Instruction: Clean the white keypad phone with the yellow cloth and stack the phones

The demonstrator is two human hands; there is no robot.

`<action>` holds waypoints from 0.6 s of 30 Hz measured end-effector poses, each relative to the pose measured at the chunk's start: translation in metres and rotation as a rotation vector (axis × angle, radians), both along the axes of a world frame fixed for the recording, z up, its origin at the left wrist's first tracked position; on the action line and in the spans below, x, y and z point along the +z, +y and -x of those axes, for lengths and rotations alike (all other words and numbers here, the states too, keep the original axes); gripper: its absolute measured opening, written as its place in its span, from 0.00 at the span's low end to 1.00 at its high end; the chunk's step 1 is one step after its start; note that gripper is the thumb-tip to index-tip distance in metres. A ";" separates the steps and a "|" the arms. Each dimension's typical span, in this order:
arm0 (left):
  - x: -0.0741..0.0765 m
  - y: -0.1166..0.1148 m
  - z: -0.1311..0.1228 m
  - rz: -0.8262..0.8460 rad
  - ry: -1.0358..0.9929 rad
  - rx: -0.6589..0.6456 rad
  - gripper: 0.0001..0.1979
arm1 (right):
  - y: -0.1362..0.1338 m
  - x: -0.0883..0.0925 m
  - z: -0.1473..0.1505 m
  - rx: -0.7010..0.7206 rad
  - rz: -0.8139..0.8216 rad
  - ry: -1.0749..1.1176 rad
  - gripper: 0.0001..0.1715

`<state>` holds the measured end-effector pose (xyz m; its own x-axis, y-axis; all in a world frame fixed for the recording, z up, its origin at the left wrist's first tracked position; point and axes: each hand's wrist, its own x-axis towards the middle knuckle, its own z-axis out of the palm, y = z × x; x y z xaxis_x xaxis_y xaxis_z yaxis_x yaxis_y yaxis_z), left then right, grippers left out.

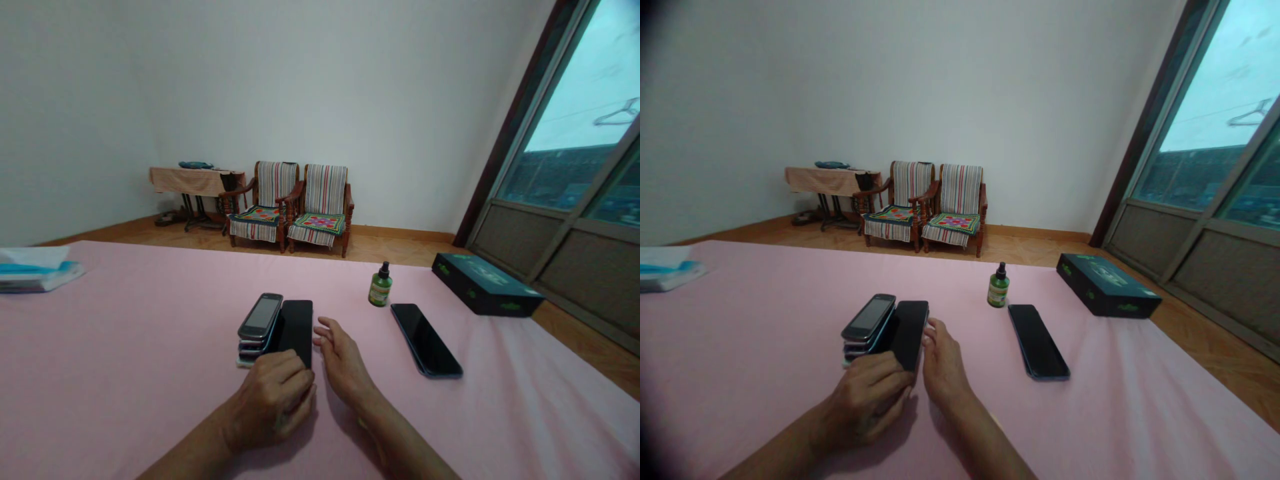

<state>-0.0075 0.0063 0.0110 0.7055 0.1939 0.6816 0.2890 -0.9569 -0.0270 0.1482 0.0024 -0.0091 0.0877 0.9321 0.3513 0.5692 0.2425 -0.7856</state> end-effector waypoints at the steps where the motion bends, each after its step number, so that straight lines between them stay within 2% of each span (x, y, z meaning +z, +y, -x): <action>1: 0.000 -0.001 -0.001 0.009 0.020 0.007 0.07 | -0.002 0.002 -0.009 -0.020 -0.003 -0.022 0.20; 3: 0.002 -0.003 -0.003 0.035 0.070 0.013 0.06 | -0.008 0.006 -0.035 -0.094 0.003 -0.086 0.16; 6: 0.003 -0.003 -0.007 0.073 0.124 0.020 0.04 | -0.019 0.009 -0.086 -0.299 0.023 -0.209 0.19; 9: 0.000 0.000 -0.009 0.090 0.141 0.046 0.04 | -0.032 0.005 -0.132 -0.504 0.079 -0.338 0.26; 10: -0.001 0.001 -0.009 0.093 0.142 0.055 0.04 | -0.035 0.002 -0.142 -0.590 0.180 -0.489 0.30; 13: -0.006 0.005 -0.008 0.090 0.134 0.073 0.06 | -0.042 -0.008 -0.158 -0.678 0.402 -0.708 0.35; 18: -0.011 0.007 -0.006 0.089 0.140 0.104 0.06 | -0.039 -0.012 -0.158 -0.698 0.481 -0.713 0.36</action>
<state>-0.0018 0.0136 -0.0003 0.7652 0.3259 0.5552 0.3859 -0.9225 0.0096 0.3065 -0.0362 -0.0213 0.5687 0.8097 0.1448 0.8215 -0.5503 -0.1495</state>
